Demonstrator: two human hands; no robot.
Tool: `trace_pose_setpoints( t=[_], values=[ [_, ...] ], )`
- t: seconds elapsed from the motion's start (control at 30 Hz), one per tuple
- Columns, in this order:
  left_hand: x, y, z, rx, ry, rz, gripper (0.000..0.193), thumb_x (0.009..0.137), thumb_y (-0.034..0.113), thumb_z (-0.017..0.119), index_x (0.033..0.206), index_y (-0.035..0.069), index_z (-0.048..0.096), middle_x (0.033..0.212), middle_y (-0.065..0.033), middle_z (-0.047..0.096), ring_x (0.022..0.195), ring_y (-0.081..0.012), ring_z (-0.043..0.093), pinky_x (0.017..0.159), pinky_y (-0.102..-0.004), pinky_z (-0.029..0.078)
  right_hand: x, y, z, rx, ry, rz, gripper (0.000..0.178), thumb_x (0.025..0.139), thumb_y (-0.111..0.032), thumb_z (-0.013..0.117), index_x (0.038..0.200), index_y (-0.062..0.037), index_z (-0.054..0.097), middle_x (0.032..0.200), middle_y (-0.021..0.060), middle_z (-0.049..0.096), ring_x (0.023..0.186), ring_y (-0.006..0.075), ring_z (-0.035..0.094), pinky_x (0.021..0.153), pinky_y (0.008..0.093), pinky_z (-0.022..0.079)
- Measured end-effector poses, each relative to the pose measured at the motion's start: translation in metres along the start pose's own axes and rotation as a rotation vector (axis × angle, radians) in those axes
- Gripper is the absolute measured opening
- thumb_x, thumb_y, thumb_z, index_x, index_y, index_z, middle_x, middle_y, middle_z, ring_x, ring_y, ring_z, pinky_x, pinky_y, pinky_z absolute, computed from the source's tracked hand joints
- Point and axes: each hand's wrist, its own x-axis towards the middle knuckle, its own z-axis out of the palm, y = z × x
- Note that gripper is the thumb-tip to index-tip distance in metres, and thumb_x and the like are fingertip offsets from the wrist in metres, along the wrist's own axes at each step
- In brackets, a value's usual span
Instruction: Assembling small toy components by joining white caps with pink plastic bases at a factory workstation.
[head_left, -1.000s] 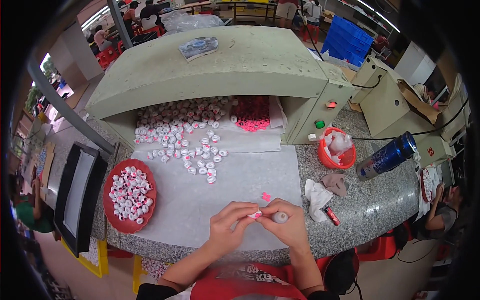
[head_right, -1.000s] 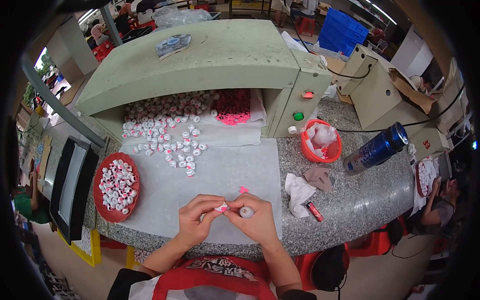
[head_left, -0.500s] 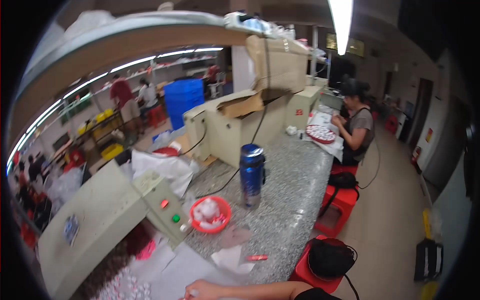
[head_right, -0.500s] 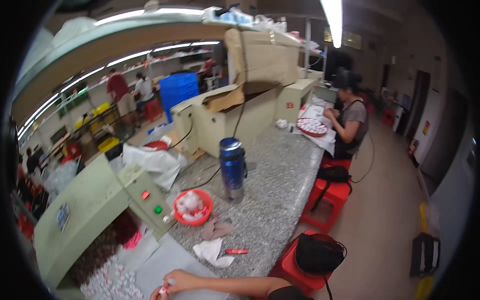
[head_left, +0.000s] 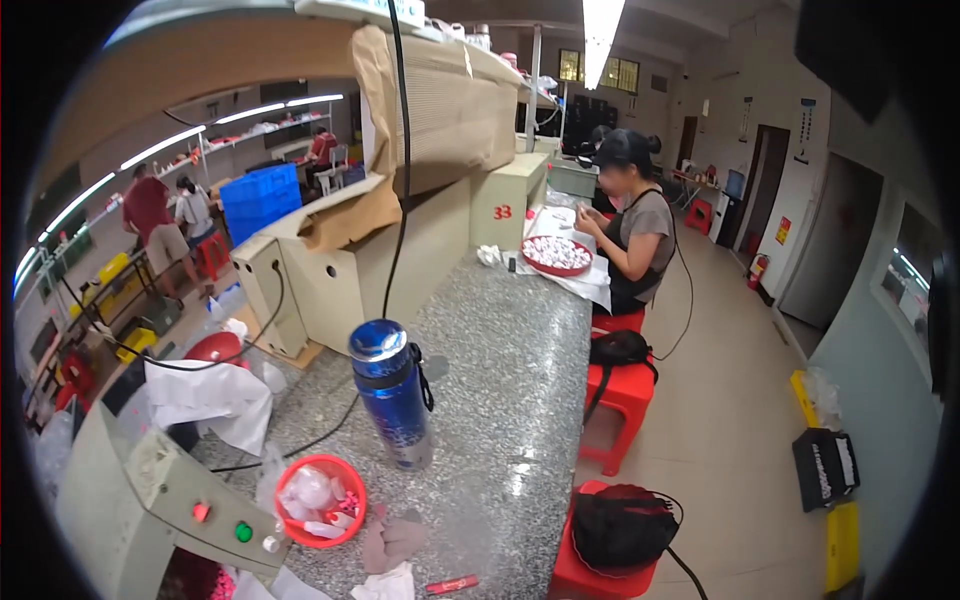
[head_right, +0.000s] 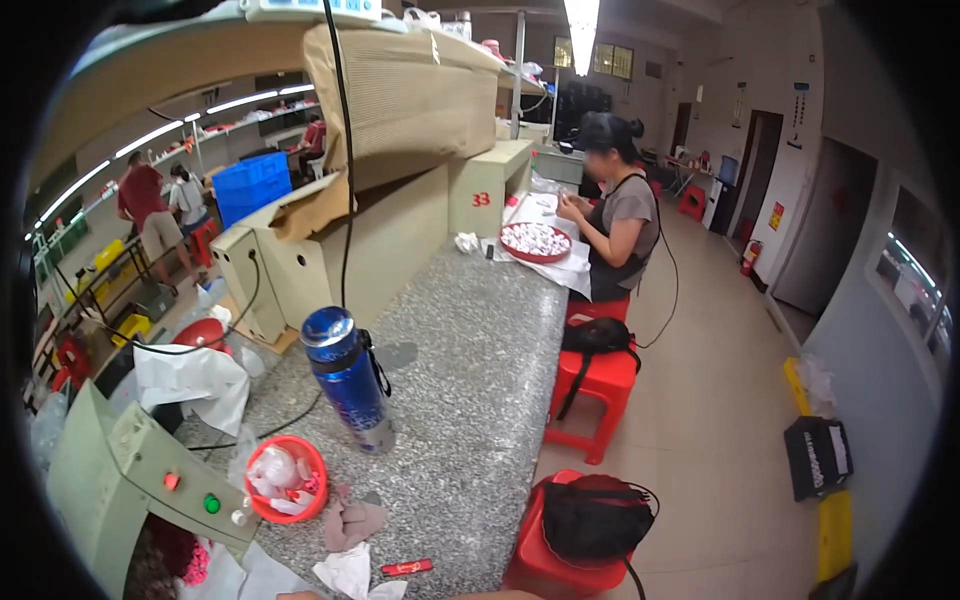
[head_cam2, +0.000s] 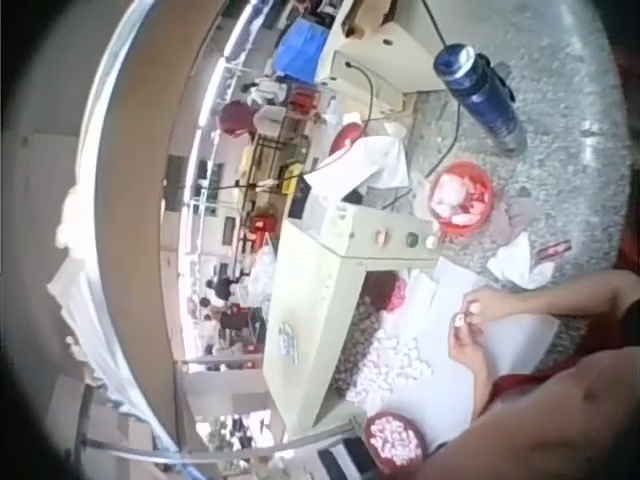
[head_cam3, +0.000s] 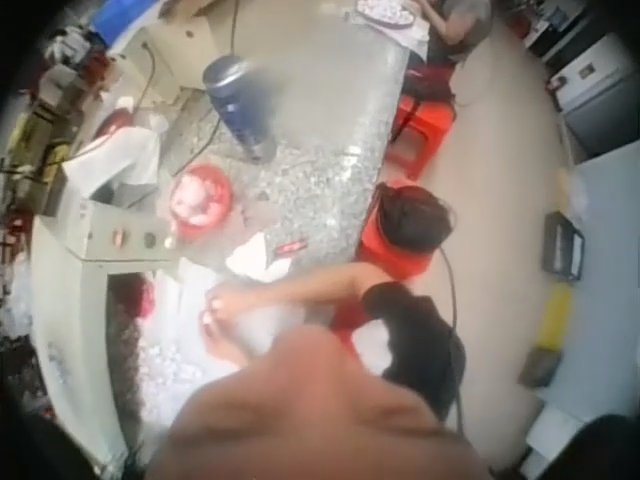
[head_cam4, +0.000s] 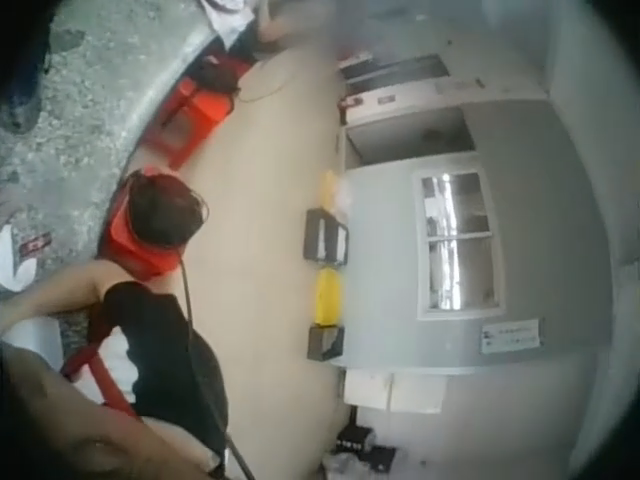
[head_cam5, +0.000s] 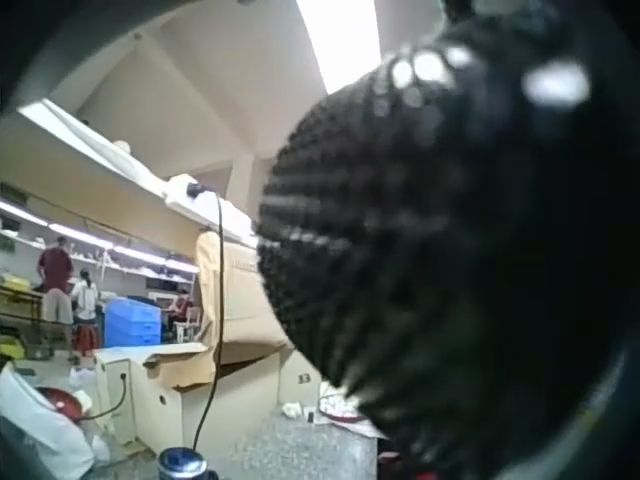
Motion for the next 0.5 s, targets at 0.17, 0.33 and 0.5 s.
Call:
trace_pose_setpoints(
  t=[0.17,0.33,0.5],
  values=[
    [0.006,-0.012,-0.003,0.324,-0.027,0.492,0.026,0.084,0.016,0.054,0.106,0.001,0.055,0.092,-0.0161,0.059,0.084,-0.0267,0.056,0.07,-0.0345,0.046,-0.009,-0.001,0.007,-0.159,0.109,-0.184,0.014,0.069,-0.025,0.052,0.068,-0.0123,0.058,0.073,0.0048,0.055,0.079,0.0223,0.053,0.073,0.0379,0.043],
    [0.006,-0.019,0.0,0.219,-0.005,0.402,0.026,0.082,0.011,0.056,0.107,0.001,0.053,0.091,-0.0175,0.059,0.083,-0.0304,0.056,0.071,-0.0353,0.046,-0.01,-0.003,0.003,-0.13,0.017,-0.115,0.016,0.069,-0.024,0.052,0.067,-0.0095,0.057,0.073,0.0055,0.055,0.079,0.0231,0.053,0.075,0.0372,0.043],
    [0.01,-0.02,-0.01,0.173,-0.042,0.416,0.024,0.084,0.014,0.055,0.104,0.0,0.055,0.089,-0.017,0.058,0.077,-0.0287,0.056,0.068,-0.036,0.046,-0.006,0.002,-0.007,-0.139,0.006,-0.116,0.016,0.07,-0.024,0.052,0.068,-0.0093,0.057,0.073,0.0059,0.056,0.079,0.0233,0.053,0.074,0.0374,0.043]
  ],
)
